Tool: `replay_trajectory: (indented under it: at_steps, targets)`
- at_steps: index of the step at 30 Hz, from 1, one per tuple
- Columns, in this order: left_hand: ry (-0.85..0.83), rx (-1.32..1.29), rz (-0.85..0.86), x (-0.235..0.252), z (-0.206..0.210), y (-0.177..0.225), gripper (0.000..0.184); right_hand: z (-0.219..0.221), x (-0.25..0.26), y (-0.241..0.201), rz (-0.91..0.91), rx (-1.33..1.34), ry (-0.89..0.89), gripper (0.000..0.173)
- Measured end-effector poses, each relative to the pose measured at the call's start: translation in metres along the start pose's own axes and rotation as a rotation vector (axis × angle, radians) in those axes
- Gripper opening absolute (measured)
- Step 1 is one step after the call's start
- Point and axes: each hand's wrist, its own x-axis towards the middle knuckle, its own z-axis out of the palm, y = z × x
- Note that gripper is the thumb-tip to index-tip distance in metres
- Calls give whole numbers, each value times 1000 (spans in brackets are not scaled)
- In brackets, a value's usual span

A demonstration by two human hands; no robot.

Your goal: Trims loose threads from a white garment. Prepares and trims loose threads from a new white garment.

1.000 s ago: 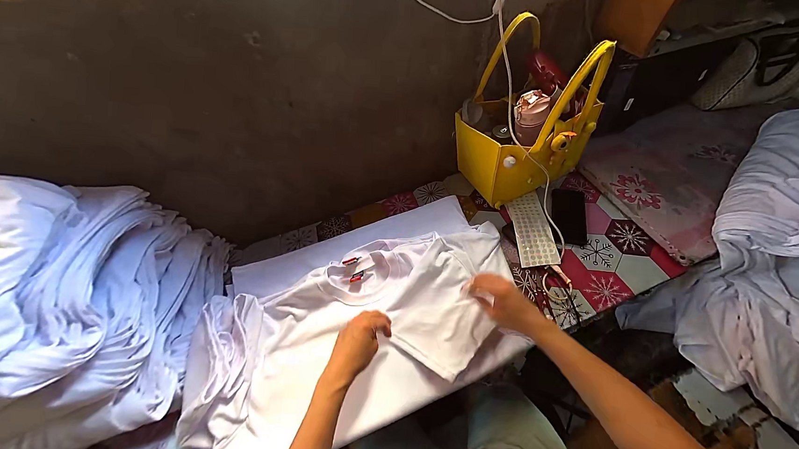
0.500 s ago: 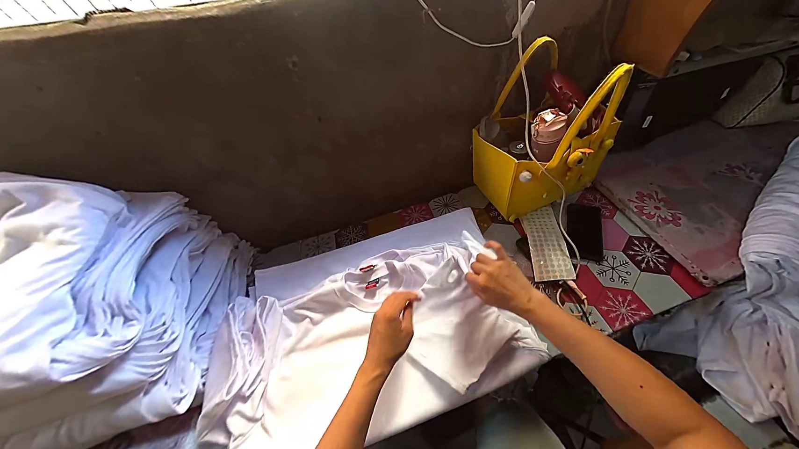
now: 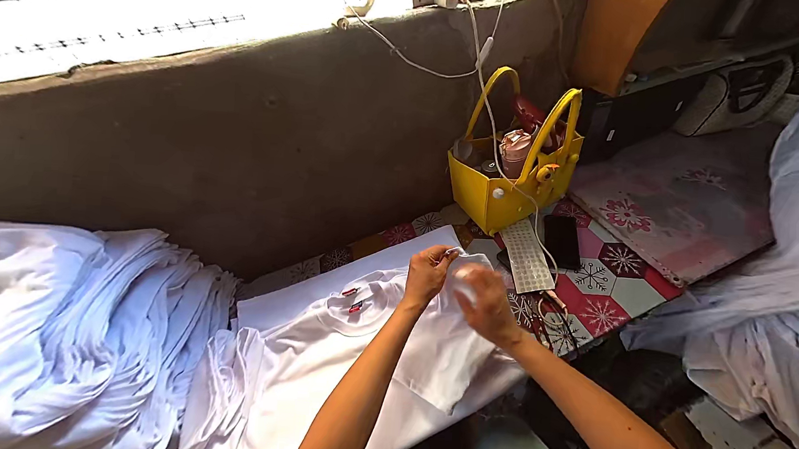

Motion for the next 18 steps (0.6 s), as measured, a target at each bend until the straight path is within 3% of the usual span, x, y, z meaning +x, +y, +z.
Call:
replay_trajectory:
  at_steps: [2, 5, 9, 11, 13, 16, 18]
  targets:
    - [6, -102, 117, -8, -9, 20, 15, -22, 22, 13, 95, 115, 58, 37]
    - [30, -119, 187, -14, -13, 42, 12, -34, 37, 25, -60, 151, 34, 21]
    - [83, -59, 280, -21, -22, 57, 13, -53, 29, 27, -141, 3, -188, 15]
    - [94, 35, 413, -25, -32, 53, 14, -68, 20, 30, -83, -148, -284, 15]
    - [97, 111, 485, -31, -45, 46, 15, -81, 10, 30, -88, -283, -206, 17]
    - [107, 169, 518, -44, -65, 32, 24, -97, -4, 21, -147, -428, -96, 24]
    - [111, 180, 506, -53, -76, 21, 26, -102, -13, 7, -191, -397, -136, 20]
